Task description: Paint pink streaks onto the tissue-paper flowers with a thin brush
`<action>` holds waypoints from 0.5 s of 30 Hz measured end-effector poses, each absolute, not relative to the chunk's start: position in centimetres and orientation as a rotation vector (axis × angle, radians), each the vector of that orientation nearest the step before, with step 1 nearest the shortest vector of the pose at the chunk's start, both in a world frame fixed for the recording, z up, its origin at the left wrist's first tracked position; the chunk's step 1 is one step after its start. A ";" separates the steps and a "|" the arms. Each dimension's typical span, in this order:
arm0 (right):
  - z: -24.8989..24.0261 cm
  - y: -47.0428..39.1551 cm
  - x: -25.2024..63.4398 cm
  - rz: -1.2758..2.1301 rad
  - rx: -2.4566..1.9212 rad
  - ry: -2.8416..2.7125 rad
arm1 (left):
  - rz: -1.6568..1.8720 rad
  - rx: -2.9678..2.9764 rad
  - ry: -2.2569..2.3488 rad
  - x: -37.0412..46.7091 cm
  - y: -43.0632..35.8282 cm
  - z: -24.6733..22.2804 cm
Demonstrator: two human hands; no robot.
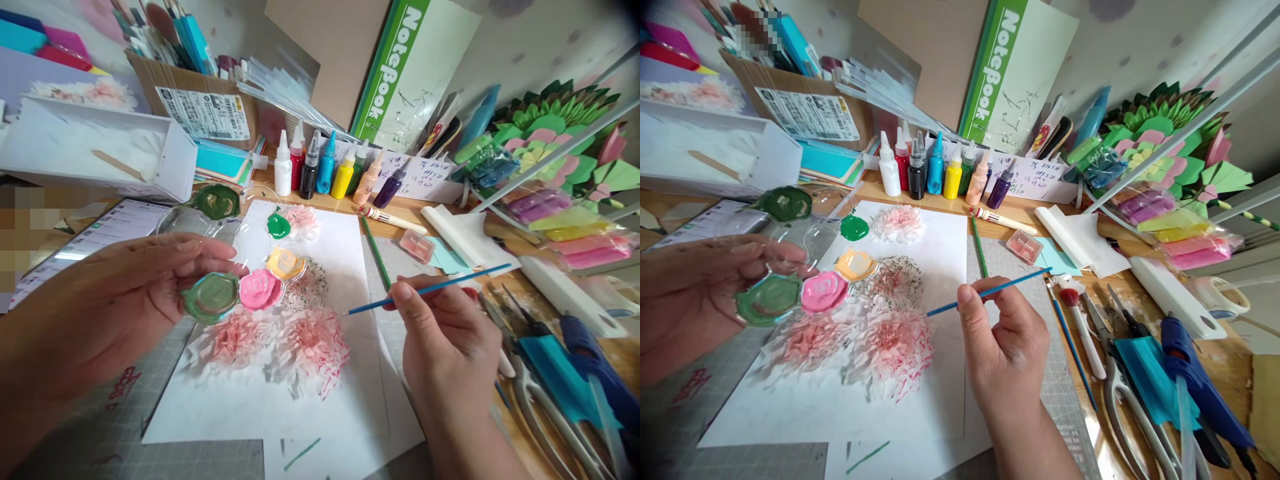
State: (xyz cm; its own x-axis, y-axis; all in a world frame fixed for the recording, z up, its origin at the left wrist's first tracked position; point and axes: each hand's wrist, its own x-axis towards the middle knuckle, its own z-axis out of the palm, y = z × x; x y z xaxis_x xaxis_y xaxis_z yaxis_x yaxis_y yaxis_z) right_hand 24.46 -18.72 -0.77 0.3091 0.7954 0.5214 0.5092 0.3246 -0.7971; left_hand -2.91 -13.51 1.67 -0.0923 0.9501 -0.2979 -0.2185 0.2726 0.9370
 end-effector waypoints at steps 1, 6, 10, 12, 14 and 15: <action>-0.7 -18.7 24.4 0.299 -1.339 -1.358 | 1.170 0.794 1.268 -3.1 -13.5 1.5; -0.4 -18.5 24.2 0.308 -1.351 -1.394 | 1.202 0.859 1.273 -4.0 -13.3 0.5; -0.5 -18.6 24.2 0.289 -1.353 -1.366 | 1.219 0.839 1.270 -4.3 -13.3 0.1; -0.5 -18.6 24.3 0.295 -1.357 -1.353 | 1.226 0.830 1.267 -4.3 -13.3 0.1; -0.4 -18.7 24.3 0.305 -1.364 -1.371 | 1.219 0.780 1.268 -4.3 -13.3 0.2; -0.4 -18.7 24.3 0.308 -1.370 -1.386 | 1.222 0.725 1.269 -4.3 -13.3 0.3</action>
